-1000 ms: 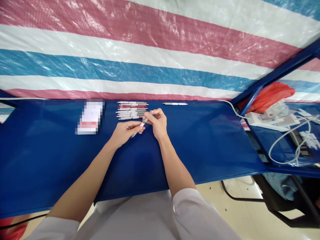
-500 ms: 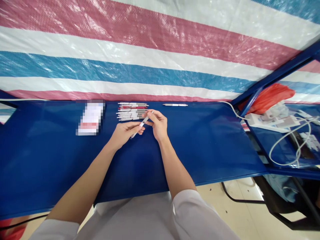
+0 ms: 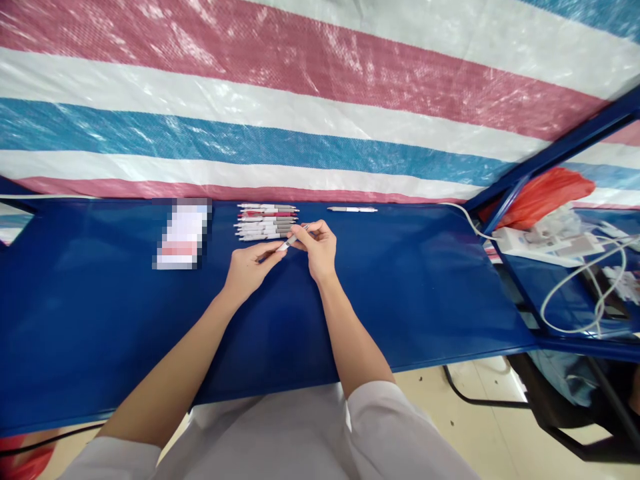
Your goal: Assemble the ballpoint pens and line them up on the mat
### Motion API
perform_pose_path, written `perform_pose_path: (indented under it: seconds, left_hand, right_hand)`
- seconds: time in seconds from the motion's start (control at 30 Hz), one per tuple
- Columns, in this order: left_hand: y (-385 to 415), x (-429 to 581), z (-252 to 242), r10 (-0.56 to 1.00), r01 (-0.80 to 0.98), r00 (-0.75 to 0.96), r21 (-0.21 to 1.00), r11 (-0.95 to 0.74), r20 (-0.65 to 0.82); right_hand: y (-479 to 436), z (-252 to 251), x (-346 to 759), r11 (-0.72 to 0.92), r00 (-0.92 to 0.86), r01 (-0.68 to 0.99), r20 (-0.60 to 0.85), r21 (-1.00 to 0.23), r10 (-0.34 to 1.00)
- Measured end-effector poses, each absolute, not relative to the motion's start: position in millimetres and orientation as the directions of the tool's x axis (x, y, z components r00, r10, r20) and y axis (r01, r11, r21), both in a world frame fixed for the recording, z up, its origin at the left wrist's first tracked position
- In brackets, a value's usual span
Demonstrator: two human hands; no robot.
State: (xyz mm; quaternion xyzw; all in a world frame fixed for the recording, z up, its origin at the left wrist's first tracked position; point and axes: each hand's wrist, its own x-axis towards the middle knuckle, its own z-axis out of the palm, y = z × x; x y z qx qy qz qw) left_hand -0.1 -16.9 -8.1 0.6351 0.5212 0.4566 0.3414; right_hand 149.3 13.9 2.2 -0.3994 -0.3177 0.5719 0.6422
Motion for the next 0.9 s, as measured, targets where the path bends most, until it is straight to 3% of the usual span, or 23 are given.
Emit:
perform_pose_path:
  seconds: [0.23,0.47,0.57,0.77,0.9]
  left_hand:
    - [-14.0,-5.3,1.2,0.98,0.082,0.19,0.996,0.043,-0.058]
    - [-13.7,-9.2,3.6,0.908,-0.116,0.345,0.949,0.294,-0.239]
    - [-13.3,-9.1,3.0,0.921,-0.048,0.33,0.971,0.234,-0.205]
    - [-14.9,-3.3,-4.7,0.991,0.225,0.129,0.972,-0.064,0.035]
    - [-15.1,-2.5,-3.7,0.989,0.229,0.144,0.972,-0.057,0.024]
  right_hand:
    - [13.5,1.8,155.7,-0.003,0.029,-0.479,-0.019,-0.878,0.999]
    - [14.5,1.2,160.5,-0.049,-0.031,-0.518,-0.038,-0.854,0.999]
    - [14.9,1.2,158.6,-0.059,-0.014,-0.553,-0.062,-0.831,0.998]
    - [17.0,0.3,155.0,-0.07,0.042,-0.571,-0.114,-0.818,0.993]
    - [17.2,-0.7,155.6,-0.052,0.028,-0.57,-0.082,-0.82,0.996]
